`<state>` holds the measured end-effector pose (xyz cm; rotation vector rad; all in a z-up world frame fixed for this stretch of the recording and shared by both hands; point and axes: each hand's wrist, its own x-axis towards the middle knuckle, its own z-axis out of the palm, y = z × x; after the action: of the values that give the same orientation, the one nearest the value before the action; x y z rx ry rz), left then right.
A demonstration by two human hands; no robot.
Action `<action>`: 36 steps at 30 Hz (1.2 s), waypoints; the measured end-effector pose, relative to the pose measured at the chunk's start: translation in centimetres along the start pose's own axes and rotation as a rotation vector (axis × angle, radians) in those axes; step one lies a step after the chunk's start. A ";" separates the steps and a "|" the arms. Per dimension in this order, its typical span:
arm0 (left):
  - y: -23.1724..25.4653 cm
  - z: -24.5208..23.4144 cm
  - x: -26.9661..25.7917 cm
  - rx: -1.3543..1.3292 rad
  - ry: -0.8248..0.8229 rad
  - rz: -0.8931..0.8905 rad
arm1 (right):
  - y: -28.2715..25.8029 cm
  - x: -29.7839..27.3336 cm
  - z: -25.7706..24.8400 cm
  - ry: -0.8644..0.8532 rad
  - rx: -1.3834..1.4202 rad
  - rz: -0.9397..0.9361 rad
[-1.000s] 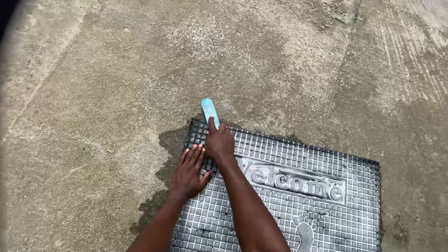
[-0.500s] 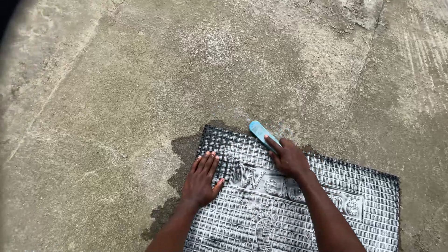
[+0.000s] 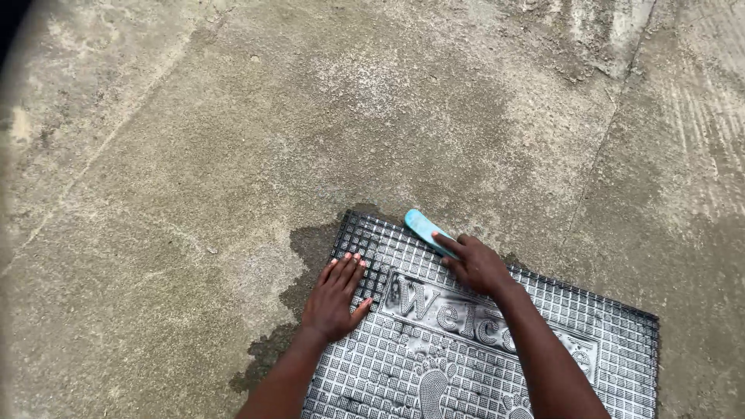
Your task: Scrubbing a rubber door mat with a brush and soapy water.
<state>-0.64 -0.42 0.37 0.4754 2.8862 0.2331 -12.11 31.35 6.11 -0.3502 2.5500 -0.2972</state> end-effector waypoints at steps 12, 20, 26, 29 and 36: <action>0.2 -2.5 -0.2 -0.041 -0.035 0.001 | -15.0 7.5 3.1 0.266 -0.027 -0.172; 0.0 0.3 0.2 -0.098 0.102 0.022 | -12.2 4.2 2.5 0.219 -0.075 -0.209; -0.3 1.1 0.1 -0.135 0.112 -0.047 | -16.0 1.2 5.5 0.189 0.089 0.004; -0.8 -1.8 -1.1 -0.194 0.026 -0.122 | -14.9 -0.2 5.3 0.073 0.060 0.003; -0.2 -3.5 -0.9 -0.327 -0.129 -0.242 | -17.7 3.8 8.9 0.280 0.229 0.155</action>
<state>-0.66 -1.37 3.85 0.0787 2.6739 0.5960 -7.11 12.24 1.83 -0.0236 2.7576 -0.6100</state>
